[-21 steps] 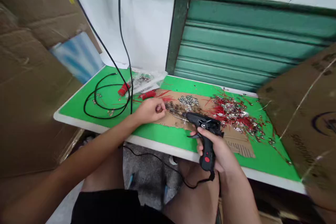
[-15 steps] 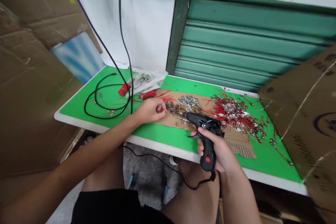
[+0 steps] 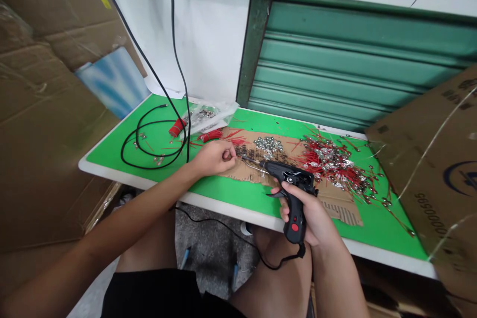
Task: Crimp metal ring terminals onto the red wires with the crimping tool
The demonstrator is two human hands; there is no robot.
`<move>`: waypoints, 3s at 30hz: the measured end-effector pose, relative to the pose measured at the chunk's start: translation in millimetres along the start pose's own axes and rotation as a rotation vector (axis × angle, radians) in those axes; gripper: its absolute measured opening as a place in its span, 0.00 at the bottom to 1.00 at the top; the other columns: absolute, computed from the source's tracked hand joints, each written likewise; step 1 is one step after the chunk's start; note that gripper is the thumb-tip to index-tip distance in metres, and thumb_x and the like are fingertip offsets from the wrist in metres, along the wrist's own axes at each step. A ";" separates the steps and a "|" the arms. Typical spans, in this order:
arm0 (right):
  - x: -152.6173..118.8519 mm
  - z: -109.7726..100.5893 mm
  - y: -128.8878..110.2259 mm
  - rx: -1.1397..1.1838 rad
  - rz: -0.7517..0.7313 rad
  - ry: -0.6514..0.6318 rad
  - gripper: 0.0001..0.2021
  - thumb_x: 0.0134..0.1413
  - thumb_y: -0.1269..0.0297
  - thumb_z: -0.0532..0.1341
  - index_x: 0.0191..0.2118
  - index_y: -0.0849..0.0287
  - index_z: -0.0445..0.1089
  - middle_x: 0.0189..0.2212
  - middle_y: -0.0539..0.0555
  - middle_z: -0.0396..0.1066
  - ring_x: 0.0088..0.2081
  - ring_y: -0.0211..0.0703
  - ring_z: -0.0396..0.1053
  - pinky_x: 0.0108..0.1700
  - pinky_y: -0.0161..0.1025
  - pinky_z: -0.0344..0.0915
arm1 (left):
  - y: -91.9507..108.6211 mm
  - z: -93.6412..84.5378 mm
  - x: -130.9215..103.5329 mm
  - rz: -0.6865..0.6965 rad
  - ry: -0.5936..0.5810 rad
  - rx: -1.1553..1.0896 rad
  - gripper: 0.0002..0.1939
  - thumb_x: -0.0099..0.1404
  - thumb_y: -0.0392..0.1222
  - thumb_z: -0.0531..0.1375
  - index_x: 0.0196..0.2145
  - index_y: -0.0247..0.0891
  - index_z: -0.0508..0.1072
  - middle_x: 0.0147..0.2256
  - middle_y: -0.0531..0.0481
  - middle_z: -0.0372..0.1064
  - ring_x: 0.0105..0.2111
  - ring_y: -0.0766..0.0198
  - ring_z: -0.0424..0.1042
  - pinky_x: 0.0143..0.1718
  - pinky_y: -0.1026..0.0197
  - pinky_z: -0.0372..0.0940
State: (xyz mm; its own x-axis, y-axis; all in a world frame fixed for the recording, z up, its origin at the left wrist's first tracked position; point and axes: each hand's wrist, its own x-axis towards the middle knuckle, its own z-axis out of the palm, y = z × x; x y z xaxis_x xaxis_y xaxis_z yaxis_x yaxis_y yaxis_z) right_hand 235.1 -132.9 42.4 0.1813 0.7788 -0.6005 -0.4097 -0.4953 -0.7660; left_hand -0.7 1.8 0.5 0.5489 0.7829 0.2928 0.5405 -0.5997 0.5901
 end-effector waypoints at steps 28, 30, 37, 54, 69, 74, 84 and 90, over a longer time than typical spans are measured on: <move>-4.3 -54.3 -1.8 0.468 -0.453 -0.174 0.16 0.47 0.64 0.72 0.43 0.62 0.76 0.30 0.49 0.59 0.19 0.30 0.39 0.13 0.26 0.60 | -0.2 -2.5 0.4 0.000 -0.033 -0.038 0.04 0.60 0.38 0.62 0.28 0.37 0.72 0.25 0.55 0.70 0.26 0.67 0.67 0.30 0.64 0.56; -7.6 -53.2 -2.0 0.498 -0.495 -0.183 0.16 0.47 0.65 0.72 0.43 0.63 0.75 0.30 0.48 0.59 0.19 0.30 0.38 0.13 0.25 0.61 | 0.4 -2.8 0.0 -0.019 -0.041 -0.044 0.03 0.60 0.38 0.62 0.28 0.37 0.72 0.24 0.55 0.70 0.25 0.67 0.66 0.30 0.64 0.56; -9.3 -57.4 1.5 0.566 -0.510 -0.216 0.15 0.50 0.67 0.70 0.45 0.58 0.74 0.31 0.49 0.63 0.19 0.31 0.45 0.14 0.28 0.62 | 2.2 -3.4 -1.3 0.042 -0.013 0.010 0.05 0.61 0.39 0.62 0.28 0.37 0.74 0.24 0.53 0.69 0.28 0.64 0.68 0.34 0.62 0.59; -8.8 -64.6 4.5 0.652 -0.570 -0.323 0.16 0.51 0.66 0.69 0.46 0.54 0.70 0.31 0.47 0.64 0.19 0.30 0.50 0.15 0.26 0.62 | 107.3 51.2 66.2 0.202 -0.207 -0.196 0.05 0.63 0.39 0.64 0.32 0.37 0.80 0.27 0.53 0.75 0.28 0.66 0.70 0.32 0.65 0.60; -6.5 -63.4 3.5 0.672 -0.536 -0.315 0.16 0.49 0.67 0.70 0.45 0.58 0.72 0.31 0.48 0.64 0.20 0.30 0.52 0.17 0.27 0.64 | 53.1 23.8 85.6 0.059 -0.096 0.076 0.19 0.57 0.33 0.60 0.46 0.36 0.81 0.37 0.47 0.79 0.37 0.58 0.76 0.40 0.62 0.69; -4.7 -63.2 3.6 0.649 -0.523 -0.309 0.15 0.50 0.66 0.69 0.45 0.56 0.71 0.32 0.48 0.65 0.20 0.30 0.52 0.17 0.27 0.64 | 71.5 34.9 95.8 0.088 -0.160 0.285 0.11 0.64 0.42 0.61 0.40 0.39 0.82 0.41 0.42 0.80 0.39 0.54 0.78 0.41 0.59 0.70; -0.7 -65.1 3.9 0.643 -0.484 -0.314 0.16 0.50 0.66 0.70 0.46 0.57 0.71 0.31 0.47 0.64 0.20 0.30 0.52 0.17 0.27 0.63 | 82.5 42.0 106.7 0.006 -0.257 0.421 0.13 0.70 0.46 0.60 0.40 0.38 0.83 0.41 0.37 0.81 0.41 0.51 0.80 0.40 0.59 0.70; -1.7 -63.7 2.8 0.664 -0.461 -0.337 0.16 0.51 0.67 0.69 0.46 0.57 0.71 0.31 0.48 0.66 0.20 0.29 0.54 0.18 0.26 0.64 | 81.0 51.9 110.6 0.043 -0.267 0.458 0.15 0.71 0.41 0.57 0.41 0.30 0.82 0.42 0.29 0.79 0.43 0.46 0.80 0.42 0.55 0.70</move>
State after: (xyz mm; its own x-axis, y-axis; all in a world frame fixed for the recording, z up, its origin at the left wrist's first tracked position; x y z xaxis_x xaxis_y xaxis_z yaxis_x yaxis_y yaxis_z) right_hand 290.7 -160.2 26.7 0.2261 0.9705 -0.0834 -0.8155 0.1418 -0.5611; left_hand 136.9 31.2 41.6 0.6878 0.7223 0.0724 0.7042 -0.6881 0.1748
